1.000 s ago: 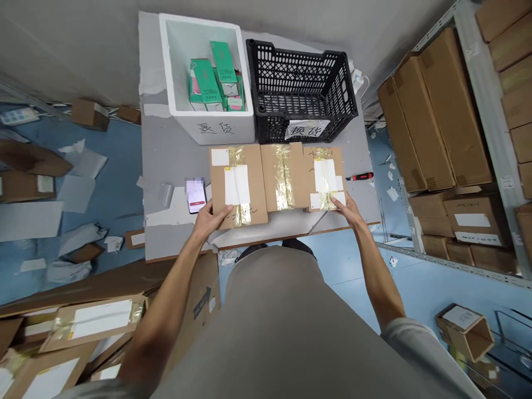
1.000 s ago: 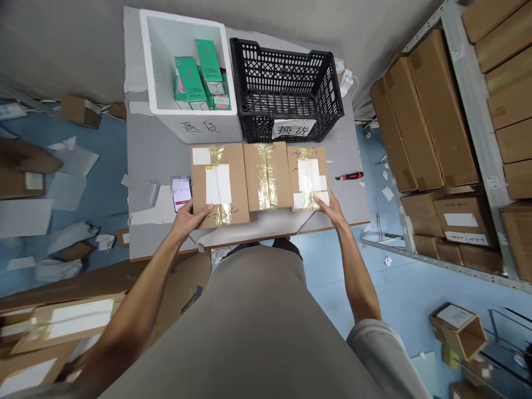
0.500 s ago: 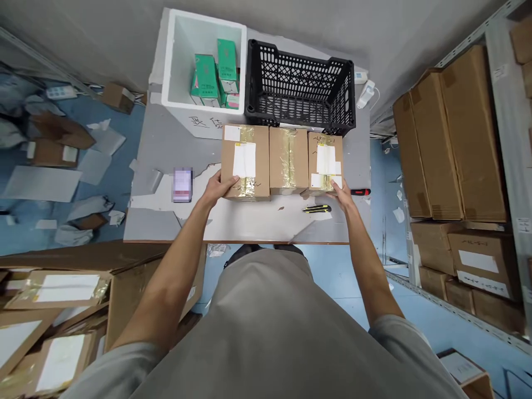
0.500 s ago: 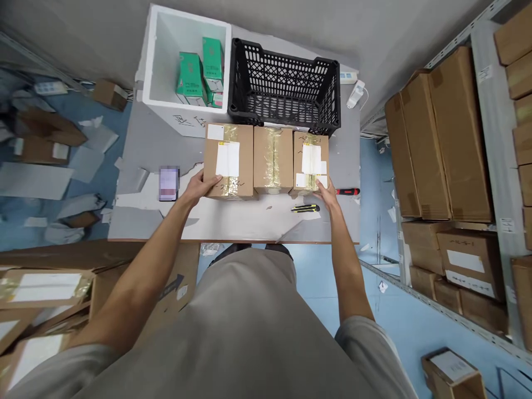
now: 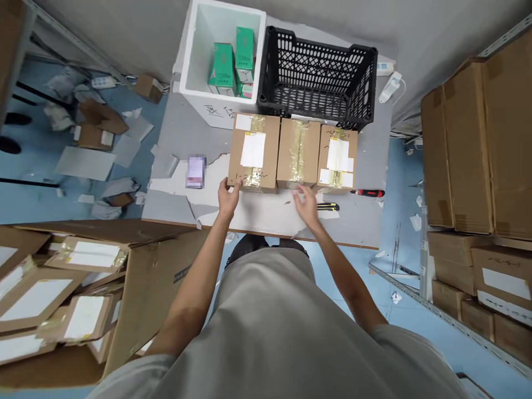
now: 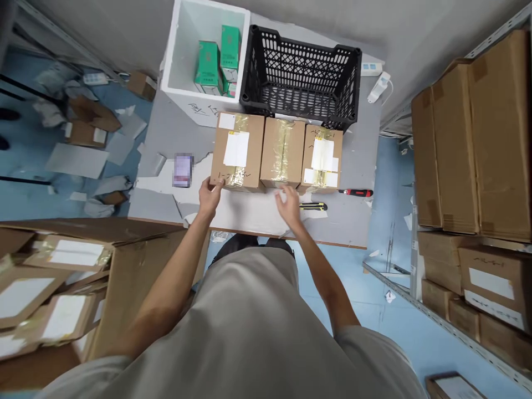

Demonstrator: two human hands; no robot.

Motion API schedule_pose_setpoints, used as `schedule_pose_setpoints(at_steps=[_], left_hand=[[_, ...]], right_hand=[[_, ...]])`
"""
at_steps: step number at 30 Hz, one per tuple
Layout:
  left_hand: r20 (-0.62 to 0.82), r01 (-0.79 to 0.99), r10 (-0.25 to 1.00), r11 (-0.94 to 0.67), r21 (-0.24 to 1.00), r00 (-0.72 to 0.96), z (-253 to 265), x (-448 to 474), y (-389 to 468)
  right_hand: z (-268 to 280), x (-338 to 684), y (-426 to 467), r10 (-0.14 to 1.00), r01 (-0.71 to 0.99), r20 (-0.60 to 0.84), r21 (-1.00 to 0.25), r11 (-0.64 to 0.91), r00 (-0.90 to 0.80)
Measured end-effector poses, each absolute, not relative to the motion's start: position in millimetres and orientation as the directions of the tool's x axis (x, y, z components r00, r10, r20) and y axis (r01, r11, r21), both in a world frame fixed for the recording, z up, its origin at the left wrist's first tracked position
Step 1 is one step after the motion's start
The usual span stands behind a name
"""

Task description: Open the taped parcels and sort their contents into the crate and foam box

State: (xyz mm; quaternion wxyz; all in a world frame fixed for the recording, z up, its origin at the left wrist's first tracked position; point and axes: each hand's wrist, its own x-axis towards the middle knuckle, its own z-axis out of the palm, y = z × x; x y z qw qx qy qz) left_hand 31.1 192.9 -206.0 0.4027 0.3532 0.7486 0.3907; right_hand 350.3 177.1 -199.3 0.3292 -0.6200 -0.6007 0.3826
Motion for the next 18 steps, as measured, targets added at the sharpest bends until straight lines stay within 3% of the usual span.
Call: schedule_pose_setpoints(at_steps=[2, 4, 11, 18], left_hand=[[-0.311, 0.219, 0.834, 0.444, 0.869, -0.456, -203, 31, 189], [-0.309, 0.219, 0.843, 0.435, 0.874, -0.441, -198, 31, 186], [-0.324, 0.242, 0.895, 0.403, 0.883, -0.306, -183, 17, 160], [-0.391, 0.259, 0.902, 0.428, 0.866, -0.181, -183, -41, 79]], right_hand=[[-209, 307, 173, 0.981, 0.479, -0.119, -0.877, -0.032, -0.151], [-217, 278, 171, 0.973, 0.468, -0.146, -0.883, -0.047, -0.178], [-218, 255, 146, 0.984, 0.481, -0.169, -0.868, -0.121, -0.056], [-204, 211, 40, 0.977, 0.46, -0.201, -0.862, -0.213, 0.076]])
